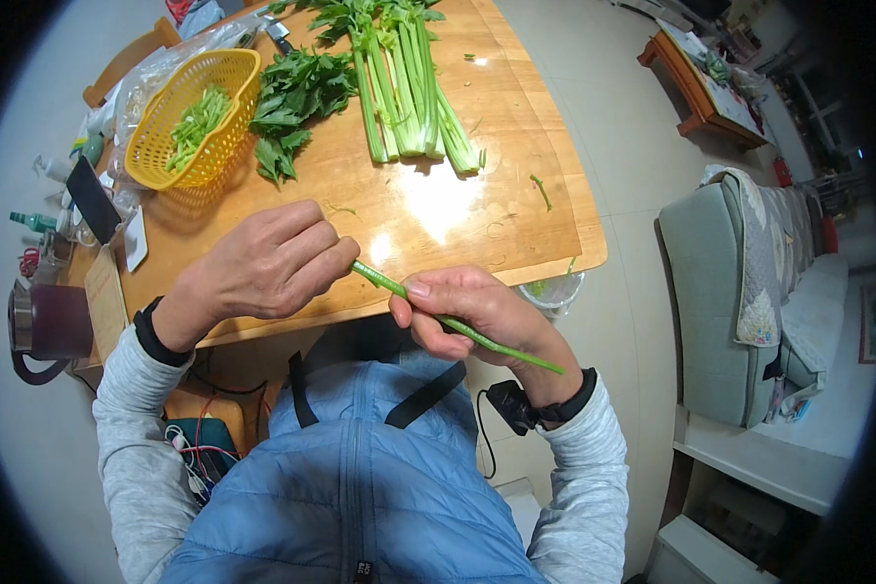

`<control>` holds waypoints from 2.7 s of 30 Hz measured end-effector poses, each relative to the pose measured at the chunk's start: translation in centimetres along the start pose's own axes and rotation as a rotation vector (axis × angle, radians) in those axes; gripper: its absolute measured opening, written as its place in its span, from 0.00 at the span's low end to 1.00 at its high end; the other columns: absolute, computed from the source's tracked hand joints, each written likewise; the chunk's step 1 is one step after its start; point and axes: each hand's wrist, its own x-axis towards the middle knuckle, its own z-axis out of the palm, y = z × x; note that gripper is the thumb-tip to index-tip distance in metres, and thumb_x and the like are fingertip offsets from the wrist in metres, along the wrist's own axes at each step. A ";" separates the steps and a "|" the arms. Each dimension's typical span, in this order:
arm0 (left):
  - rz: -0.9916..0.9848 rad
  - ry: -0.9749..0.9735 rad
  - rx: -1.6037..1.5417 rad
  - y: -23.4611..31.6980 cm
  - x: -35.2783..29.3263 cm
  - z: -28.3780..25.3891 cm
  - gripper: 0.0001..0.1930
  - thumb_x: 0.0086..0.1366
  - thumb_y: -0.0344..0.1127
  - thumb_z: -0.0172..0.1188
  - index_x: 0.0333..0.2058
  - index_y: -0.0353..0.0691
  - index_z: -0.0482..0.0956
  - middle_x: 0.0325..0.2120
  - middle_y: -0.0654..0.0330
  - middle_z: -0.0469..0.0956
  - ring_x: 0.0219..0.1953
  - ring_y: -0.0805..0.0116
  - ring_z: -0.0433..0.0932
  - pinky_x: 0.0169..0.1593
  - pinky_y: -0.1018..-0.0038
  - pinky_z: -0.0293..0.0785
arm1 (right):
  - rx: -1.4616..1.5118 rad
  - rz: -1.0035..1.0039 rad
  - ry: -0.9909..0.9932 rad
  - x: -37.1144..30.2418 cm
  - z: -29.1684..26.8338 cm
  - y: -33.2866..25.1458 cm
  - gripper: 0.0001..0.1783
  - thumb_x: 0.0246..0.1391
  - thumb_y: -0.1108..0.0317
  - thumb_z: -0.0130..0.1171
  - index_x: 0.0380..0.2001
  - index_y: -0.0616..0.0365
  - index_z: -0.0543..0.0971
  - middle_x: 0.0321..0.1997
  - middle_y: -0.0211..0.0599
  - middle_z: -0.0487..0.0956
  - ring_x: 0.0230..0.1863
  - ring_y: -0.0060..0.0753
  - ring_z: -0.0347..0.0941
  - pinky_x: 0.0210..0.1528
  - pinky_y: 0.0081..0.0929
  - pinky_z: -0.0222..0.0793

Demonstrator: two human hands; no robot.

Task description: The person strips fibrous strings from celery stalks by hand, removes leaves, and places the cleaned stalks into a yellow basket. The person handles multiple stalks one at a time, discarding the removed strings and leaves onto the table.

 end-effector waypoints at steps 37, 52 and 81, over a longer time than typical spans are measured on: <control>-0.517 0.411 -0.326 5.3 1.0 2.2 0.10 0.53 0.28 0.63 0.33 0.33 0.75 0.18 0.58 0.68 0.19 0.61 0.68 0.22 0.69 0.65 | -0.230 -0.426 0.314 2.4 5.3 5.2 0.20 0.70 0.55 0.37 0.36 0.62 0.70 0.23 0.30 0.70 0.24 0.17 0.63 0.30 0.15 0.61; -0.302 0.018 -0.083 4.8 -0.2 0.4 0.12 0.43 0.38 0.62 0.22 0.42 0.68 0.19 0.64 0.64 0.23 0.68 0.68 0.25 0.72 0.67 | -0.310 -0.573 0.642 4.6 3.7 4.4 0.16 0.69 0.57 0.40 0.45 0.59 0.67 0.20 0.29 0.69 0.18 0.14 0.60 0.22 0.13 0.58; -0.904 0.311 -0.277 3.5 -1.5 0.9 0.10 0.56 0.32 0.65 0.37 0.38 0.79 0.24 0.55 0.77 0.28 0.61 0.77 0.29 0.69 0.72 | -0.373 -0.522 0.618 1.0 0.3 2.7 0.10 0.61 0.66 0.56 0.39 0.64 0.77 0.23 0.29 0.74 0.24 0.17 0.69 0.27 0.15 0.65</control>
